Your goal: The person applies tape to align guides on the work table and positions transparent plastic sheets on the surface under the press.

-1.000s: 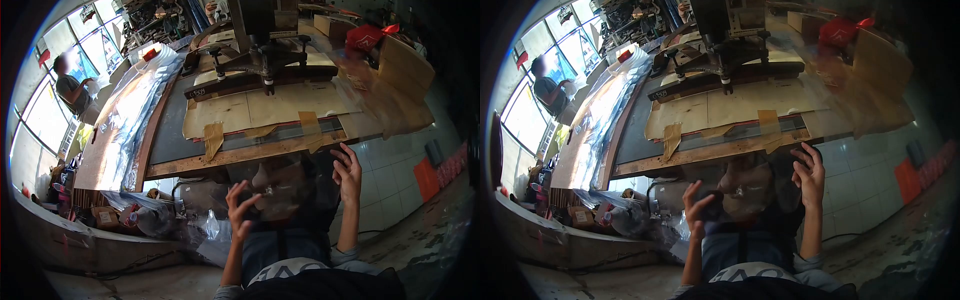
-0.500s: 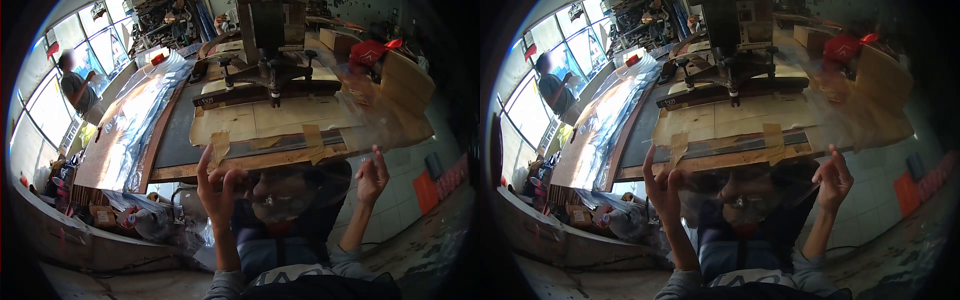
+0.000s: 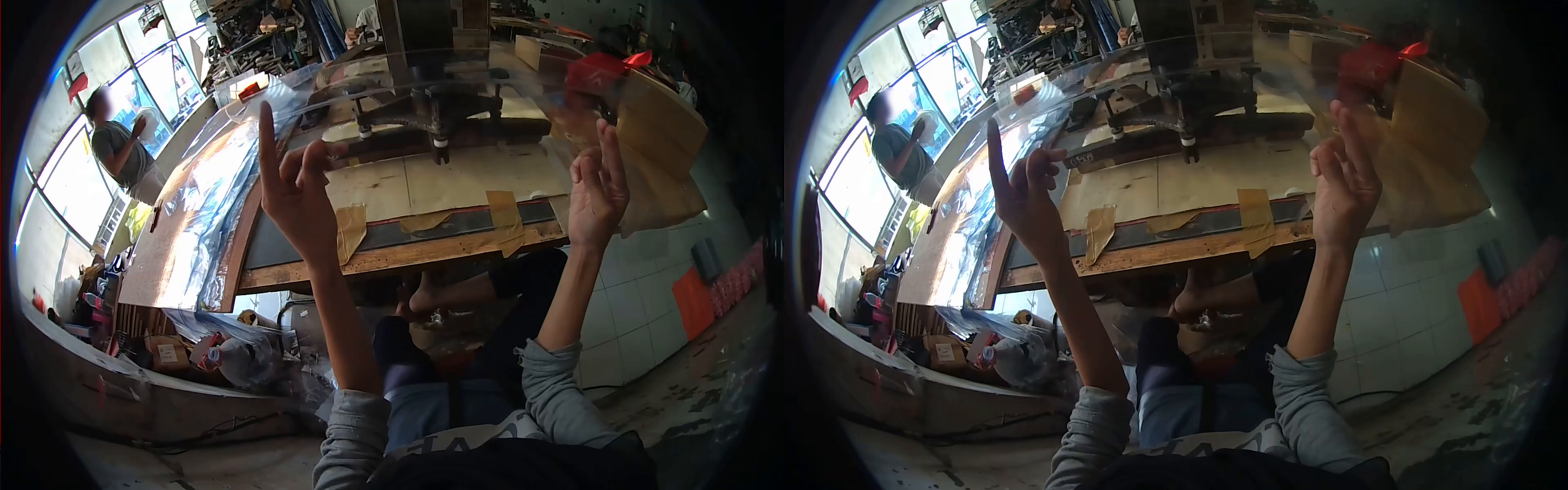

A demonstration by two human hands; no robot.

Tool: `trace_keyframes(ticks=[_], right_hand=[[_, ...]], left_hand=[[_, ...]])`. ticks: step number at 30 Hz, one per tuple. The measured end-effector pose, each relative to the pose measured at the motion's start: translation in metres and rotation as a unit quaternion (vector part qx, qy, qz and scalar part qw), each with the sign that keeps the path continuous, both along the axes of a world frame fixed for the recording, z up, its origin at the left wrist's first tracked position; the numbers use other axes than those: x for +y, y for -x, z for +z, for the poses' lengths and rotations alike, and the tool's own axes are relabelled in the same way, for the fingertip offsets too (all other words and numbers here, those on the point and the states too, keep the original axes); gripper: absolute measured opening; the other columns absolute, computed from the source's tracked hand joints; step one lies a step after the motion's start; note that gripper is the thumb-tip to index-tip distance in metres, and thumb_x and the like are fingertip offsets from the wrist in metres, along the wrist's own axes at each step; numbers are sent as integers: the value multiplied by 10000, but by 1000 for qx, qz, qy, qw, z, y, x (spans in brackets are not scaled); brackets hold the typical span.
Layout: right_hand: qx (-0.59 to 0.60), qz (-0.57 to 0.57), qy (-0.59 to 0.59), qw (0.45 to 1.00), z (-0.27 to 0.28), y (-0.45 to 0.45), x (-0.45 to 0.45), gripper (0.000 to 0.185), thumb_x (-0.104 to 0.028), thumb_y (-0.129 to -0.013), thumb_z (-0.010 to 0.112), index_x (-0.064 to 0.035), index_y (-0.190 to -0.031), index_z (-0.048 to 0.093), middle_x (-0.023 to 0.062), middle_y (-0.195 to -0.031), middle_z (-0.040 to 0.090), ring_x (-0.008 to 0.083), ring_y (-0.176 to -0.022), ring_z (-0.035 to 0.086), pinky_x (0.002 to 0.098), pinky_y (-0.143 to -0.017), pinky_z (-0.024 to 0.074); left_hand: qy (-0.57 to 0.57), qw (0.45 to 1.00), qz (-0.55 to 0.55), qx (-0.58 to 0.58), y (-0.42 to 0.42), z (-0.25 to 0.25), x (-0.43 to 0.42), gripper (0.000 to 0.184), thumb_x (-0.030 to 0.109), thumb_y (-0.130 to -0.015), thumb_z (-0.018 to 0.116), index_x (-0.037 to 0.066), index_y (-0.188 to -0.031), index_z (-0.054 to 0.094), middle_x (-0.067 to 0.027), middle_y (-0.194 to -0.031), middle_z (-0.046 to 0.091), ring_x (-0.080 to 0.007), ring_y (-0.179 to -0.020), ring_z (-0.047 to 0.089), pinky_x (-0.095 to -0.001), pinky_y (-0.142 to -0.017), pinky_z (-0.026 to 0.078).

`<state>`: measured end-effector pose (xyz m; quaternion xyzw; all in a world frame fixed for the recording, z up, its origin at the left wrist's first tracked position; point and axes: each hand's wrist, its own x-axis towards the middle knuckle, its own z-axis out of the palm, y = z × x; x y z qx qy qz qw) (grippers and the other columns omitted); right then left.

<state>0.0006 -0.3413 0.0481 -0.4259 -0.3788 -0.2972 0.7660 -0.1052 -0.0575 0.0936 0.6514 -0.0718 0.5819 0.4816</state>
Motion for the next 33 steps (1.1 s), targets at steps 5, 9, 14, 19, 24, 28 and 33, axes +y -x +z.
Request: trace_keyframes(ticks=[5,9,14,19,24,28,33], right_hand=[[11,25,-10,1000,-8,1,11,466,13,-895,579,-96,-1347,546,83,-1439,488,57,-798,488,229,-663,383],[23,27,-12,999,-9,2,14,458,11,-897,579,-104,-1339,555,83,-1432,495,58,-785,491,225,-654,386],[37,24,-10,999,-9,6,13,451,10,-897,578,-104,-1333,561,90,-1425,501,56,-775,485,221,-652,384],[43,15,-3,999,-12,8,14,452,5,-900,578,-92,-1340,551,95,-1420,505,55,-761,469,222,-650,376],[59,2,-25,998,-12,12,20,421,29,-891,574,-52,-1304,574,129,-1358,559,53,-698,446,232,-624,391],[60,-5,-21,998,-13,13,21,416,26,-895,571,-56,-1303,577,130,-1349,566,51,-694,446,226,-616,393],[48,-7,4,999,-17,12,18,448,10,-897,564,-82,-1335,555,103,-1394,529,51,-751,458,214,-627,371]], left_hand=[[-8,1000,29,8,1,-9,9,613,96,-946,605,129,-1493,329,-33,-773,709,-27,-640,550,-186,-585,416],[-8,999,40,25,1,-13,11,602,102,-948,602,134,-1489,338,-28,-772,709,-25,-640,546,-184,-583,416],[3,998,53,36,3,-16,7,587,105,-944,611,137,-1476,365,-26,-773,709,-27,-641,553,-187,-582,424],[17,996,85,20,4,-20,-1,532,103,-942,616,124,-1440,428,-31,-781,711,-33,-671,591,-187,-597,444],[41,990,134,9,5,-20,-12,509,95,-938,620,117,-1420,457,-54,-803,718,-52,-725,639,-201,-624,479],[32,985,171,7,5,-22,-12,511,96,-937,621,115,-1420,456,-61,-807,724,-59,-703,643,-208,-625,492],[10,983,184,-13,5,-26,-12,510,109,-936,625,119,-1418,459,-58,-797,726,-49,-672,636,-202,-618,493]])
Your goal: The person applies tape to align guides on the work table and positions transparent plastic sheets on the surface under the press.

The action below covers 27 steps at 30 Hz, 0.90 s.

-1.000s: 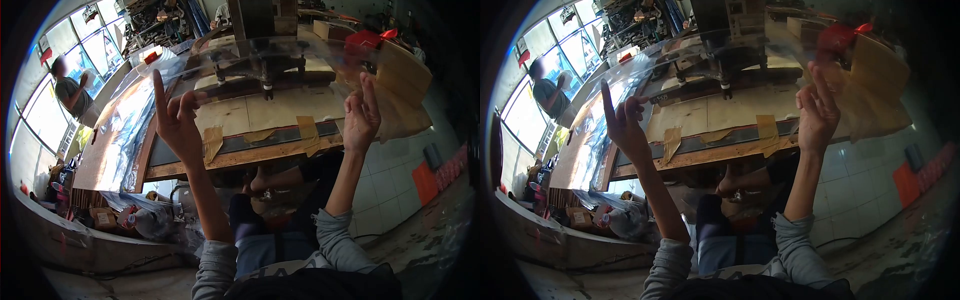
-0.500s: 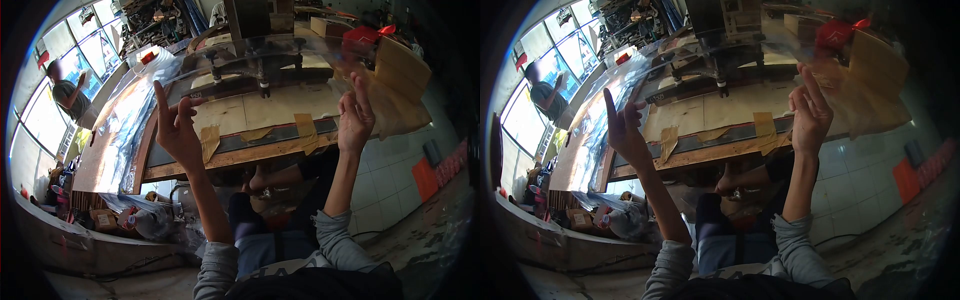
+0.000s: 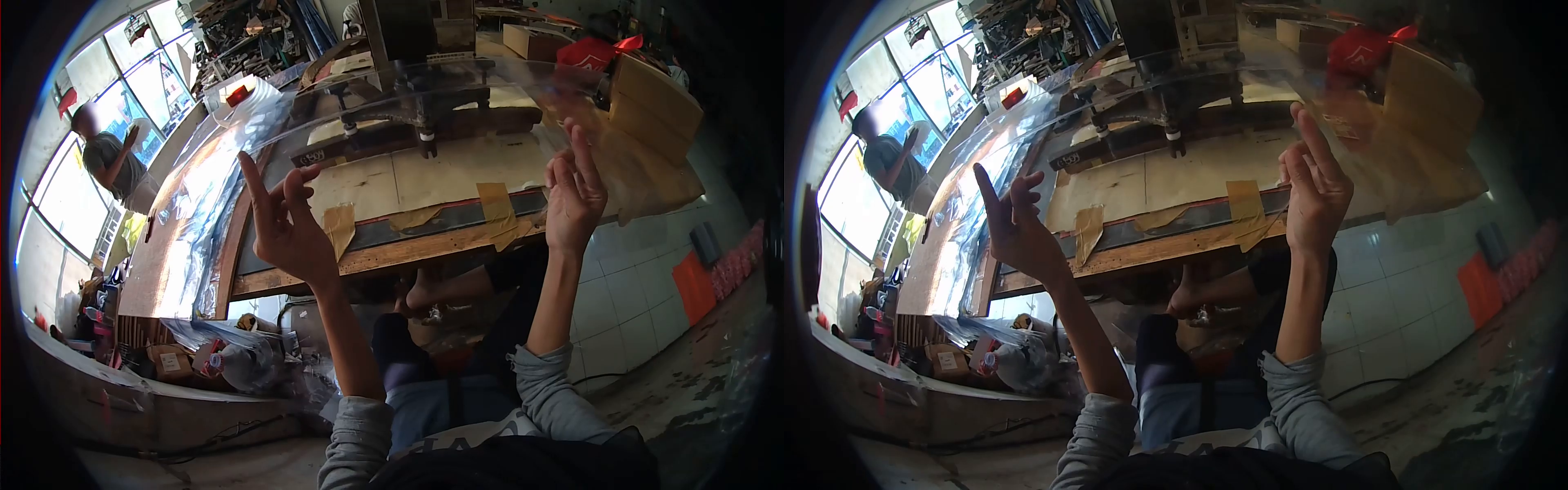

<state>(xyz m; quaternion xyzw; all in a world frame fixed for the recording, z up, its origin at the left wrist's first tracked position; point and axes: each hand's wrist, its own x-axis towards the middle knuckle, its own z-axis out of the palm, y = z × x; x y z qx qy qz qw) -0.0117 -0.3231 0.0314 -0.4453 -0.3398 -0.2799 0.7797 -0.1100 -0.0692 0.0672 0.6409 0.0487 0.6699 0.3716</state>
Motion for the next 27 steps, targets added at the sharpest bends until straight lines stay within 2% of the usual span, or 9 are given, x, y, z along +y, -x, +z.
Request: trace_keyframes(ticks=[14,17,23,27], right_hand=[[-11,8,10,1000,-2,-1,3,448,25,-899,543,-81,-1335,557,109,-1395,520,51,-738,440,206,-616,370],[2,2,-12,1000,0,1,5,417,39,-893,548,-50,-1299,580,151,-1343,567,59,-697,444,225,-598,388],[5,-2,-8,1000,1,1,5,424,39,-892,544,-50,-1306,573,150,-1343,568,53,-680,444,220,-584,391],[53,4,1,999,4,5,3,394,4,-889,579,-55,-1278,601,139,-1300,597,41,-676,477,218,-561,401]], left_hand=[[6,1000,3,3,1,-8,1,507,88,-932,625,97,-1412,463,-71,-793,728,-43,-673,637,-200,-619,491],[4,1000,-2,1,1,-10,1,506,77,-931,622,93,-1412,464,-73,-793,728,-43,-678,640,-202,-619,494],[10,1000,-12,4,0,-11,1,506,67,-929,620,87,-1410,464,-72,-785,726,-41,-685,642,-200,-617,498],[17,1000,-14,20,-2,-15,2,509,70,-925,628,84,-1408,468,-46,-770,725,-37,-665,637,-196,-601,481]])
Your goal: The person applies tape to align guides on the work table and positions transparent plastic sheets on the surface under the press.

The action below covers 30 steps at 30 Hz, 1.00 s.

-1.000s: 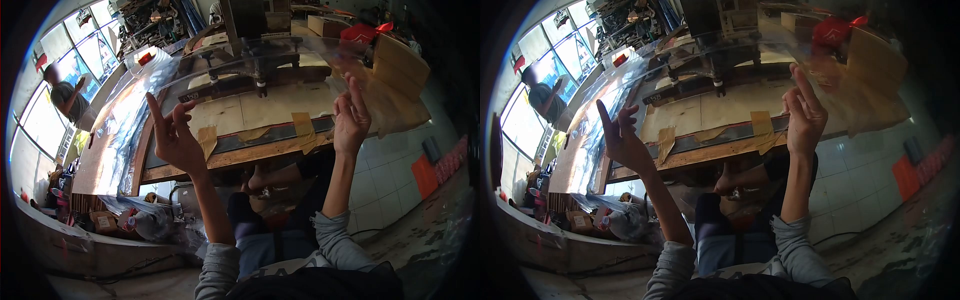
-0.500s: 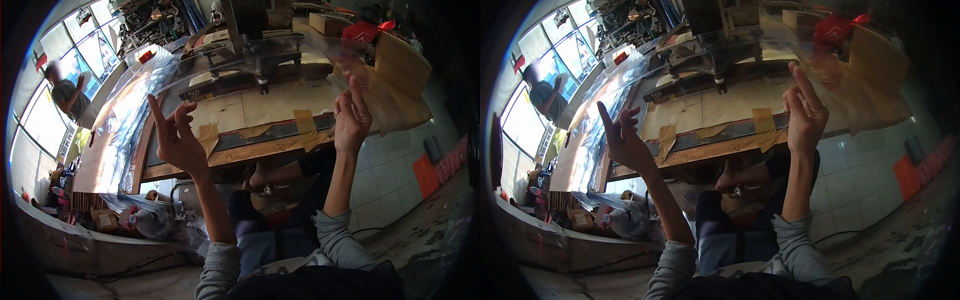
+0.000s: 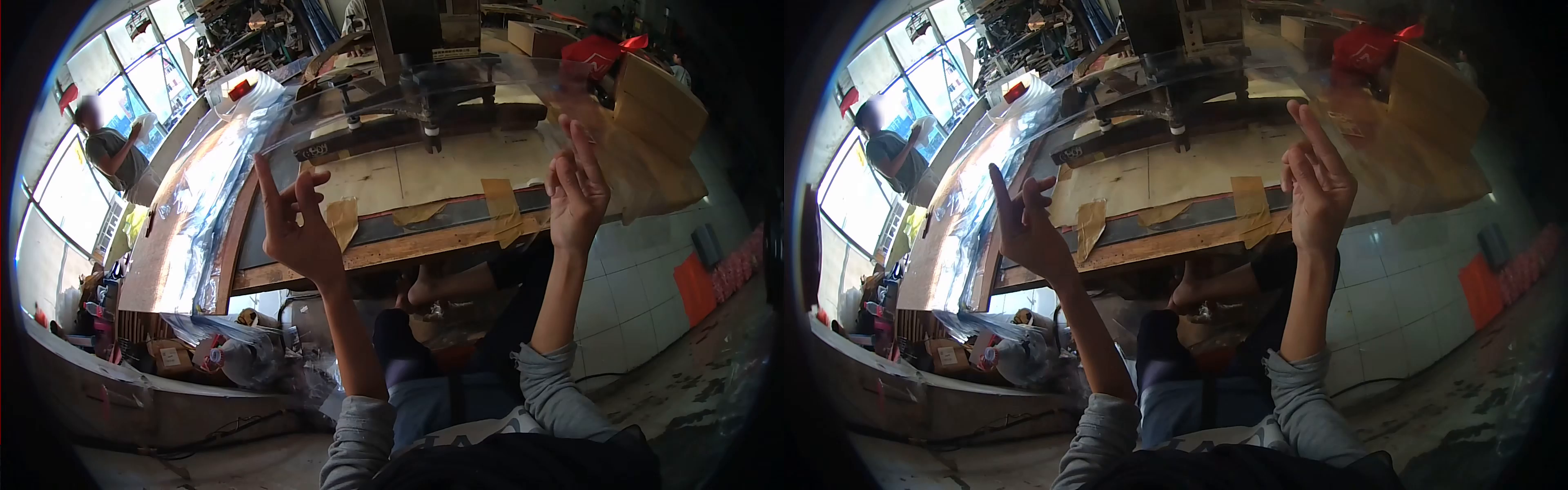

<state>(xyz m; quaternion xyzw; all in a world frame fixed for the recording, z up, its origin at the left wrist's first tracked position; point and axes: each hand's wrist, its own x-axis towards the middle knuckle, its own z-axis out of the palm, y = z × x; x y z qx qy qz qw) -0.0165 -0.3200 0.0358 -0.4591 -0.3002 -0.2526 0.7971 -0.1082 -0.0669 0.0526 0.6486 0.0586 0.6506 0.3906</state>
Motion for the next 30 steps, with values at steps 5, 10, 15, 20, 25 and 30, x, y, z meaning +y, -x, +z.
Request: trace_keyframes(ticks=[5,10,15,20,25,30], right_hand=[[209,-130,256,935,-11,-8,-16,366,-123,-878,667,-59,-1236,628,140,-1159,641,77,-770,584,247,-606,482],[171,-278,429,842,-57,-19,-26,351,-174,-873,682,-26,-1189,638,194,-1222,588,268,-1019,628,353,-844,528],[86,-258,529,804,-59,8,-22,363,-219,-878,673,-6,-1170,639,191,-1274,571,362,-1196,524,438,-1007,427],[-5,-192,611,768,-56,47,-36,434,-299,-836,709,-48,-1185,648,150,-1325,553,323,-1276,470,430,-1040,407],[27,-99,551,828,-30,63,-75,378,-240,-802,747,-88,-1143,685,114,-1256,613,299,-1152,596,385,-986,466],[130,-300,618,715,-40,35,-118,624,-123,-777,749,-156,-1353,512,123,-1441,417,312,-1283,461,459,-1050,400]], left_hand=[[-26,954,15,299,-6,-18,19,723,217,-893,676,-56,-1450,306,-93,-798,726,-210,-645,673,-290,-656,488],[-132,883,99,439,4,-54,13,815,319,-866,690,-33,-1469,271,-209,-1276,573,-329,-1173,558,-446,-970,419],[-252,867,-57,427,25,-80,9,761,319,-801,737,102,-1447,398,-165,-1382,508,-334,-1290,462,-478,-1110,283],[-359,810,-42,461,69,-80,-14,689,257,-744,762,216,-1383,508,-52,-1390,512,-244,-1281,473,-534,-1124,230],[-367,864,101,330,124,-128,22,270,72,-755,719,169,-1007,724,47,-939,673,-134,-859,640,-449,-1027,351],[-236,846,204,432,193,-146,50,158,51,-797,675,103,-946,691,-38,-913,651,-220,-882,620,-405,-883,446]])
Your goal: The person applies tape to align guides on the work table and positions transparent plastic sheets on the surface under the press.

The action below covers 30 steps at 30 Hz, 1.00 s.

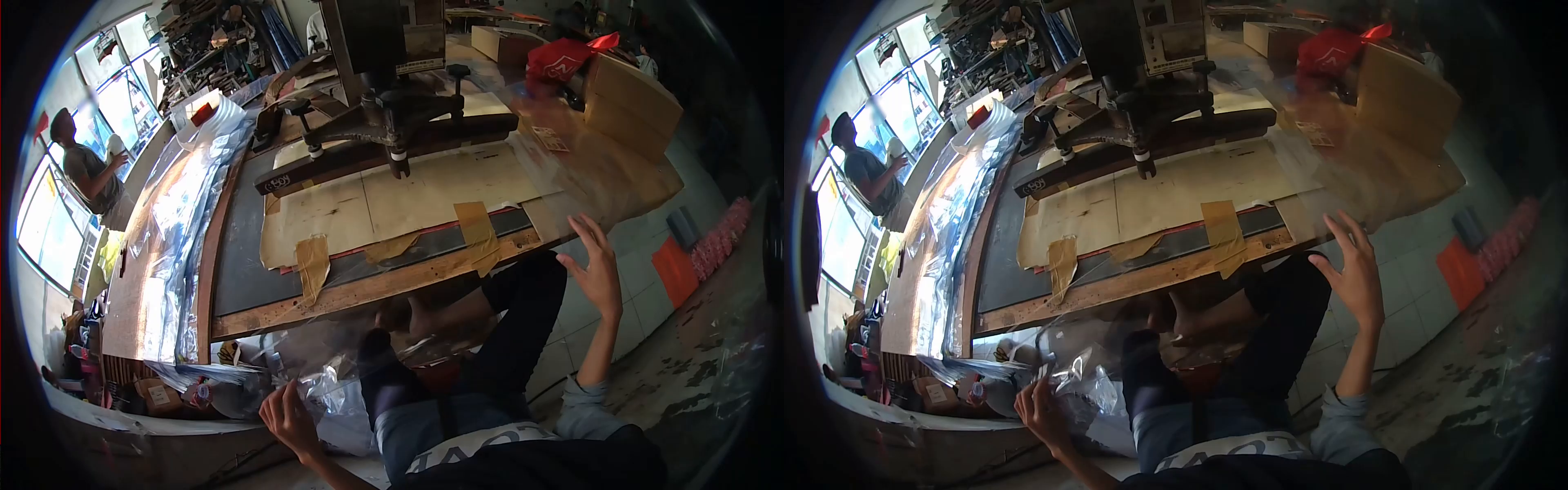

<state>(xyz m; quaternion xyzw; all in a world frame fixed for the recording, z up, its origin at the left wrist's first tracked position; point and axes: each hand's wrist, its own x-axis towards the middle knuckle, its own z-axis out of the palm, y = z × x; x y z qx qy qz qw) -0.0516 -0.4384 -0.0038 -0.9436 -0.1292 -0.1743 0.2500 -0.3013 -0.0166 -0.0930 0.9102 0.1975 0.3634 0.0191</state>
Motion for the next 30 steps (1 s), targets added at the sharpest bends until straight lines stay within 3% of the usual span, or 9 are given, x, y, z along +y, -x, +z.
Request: trace_keyframes(ticks=[5,10,12,15,19,22,25,26,30], right_hand=[[23,-135,194,971,-25,-2,8,911,-64,-766,735,-260,-1510,247,83,-1572,152,316,-1434,222,559,-1142,259],[-109,-169,107,974,-43,-3,-9,526,32,-818,643,-127,-1311,558,125,-1290,572,271,-1230,526,439,-1032,425],[-138,-187,31,972,-22,9,-4,352,31,-846,613,-63,-1182,658,131,-1098,689,269,-1067,649,398,-905,517],[-186,-101,43,976,6,30,13,206,25,-800,659,-25,-993,714,101,-916,723,251,-844,695,355,-738,534],[-114,248,-75,959,43,55,27,191,-10,-713,715,4,-903,712,84,-772,700,248,-708,672,349,-663,517],[-98,198,-43,974,36,57,18,355,-102,-681,766,-32,-1023,701,119,-942,692,282,-877,661,393,-781,510],[-64,57,92,992,52,37,29,675,-181,-639,815,-117,-1274,595,204,-1304,528,347,-1146,538,452,-936,442],[53,44,132,989,53,38,30,927,-237,-622,843,-203,-1443,413,209,-1512,249,413,-1334,331,510,-1034,351],[82,-2,266,960,13,31,35,902,-171,-690,810,-178,-1472,361,154,-1539,250,396,-1406,254,507,-1093,334]], left_hand=[[230,917,189,265,81,-56,29,296,173,-749,717,95,-1024,641,-77,-1021,642,-282,-995,610,-446,-844,469],[248,772,386,441,102,-46,35,463,326,-749,729,88,-1131,624,-148,-1070,640,-348,-1010,617,-490,-812,497],[225,833,339,375,70,-38,30,485,282,-783,739,78,-1193,580,-150,-1097,636,-331,-1064,604,-515,-853,473],[298,914,-27,273,2,-7,13,451,236,-798,738,17,-1163,591,-194,-1049,643,-387,-976,618,-447,-830,494],[379,779,-436,246,-101,43,-53,460,366,-895,635,104,-1267,573,-141,-1012,653,-355,-967,649,-414,-798,522],[454,626,-592,226,-154,48,-101,559,451,-950,517,78,-1363,474,-183,-1037,645,-372,-957,648,-417,-810,511],[369,683,-554,302,-174,50,-130,596,493,-929,534,88,-1363,473,-123,-1113,669,-375,-1027,634,-415,-906,498],[378,676,-565,285,-176,49,-134,584,479,-924,552,100,-1361,478,-119,-1109,669,-371,-1012,639,-415,-894,505],[362,684,-572,274,-171,54,-129,478,385,-919,603,103,-1296,521,-118,-1040,657,-344,-919,665,-422,-786,532]])
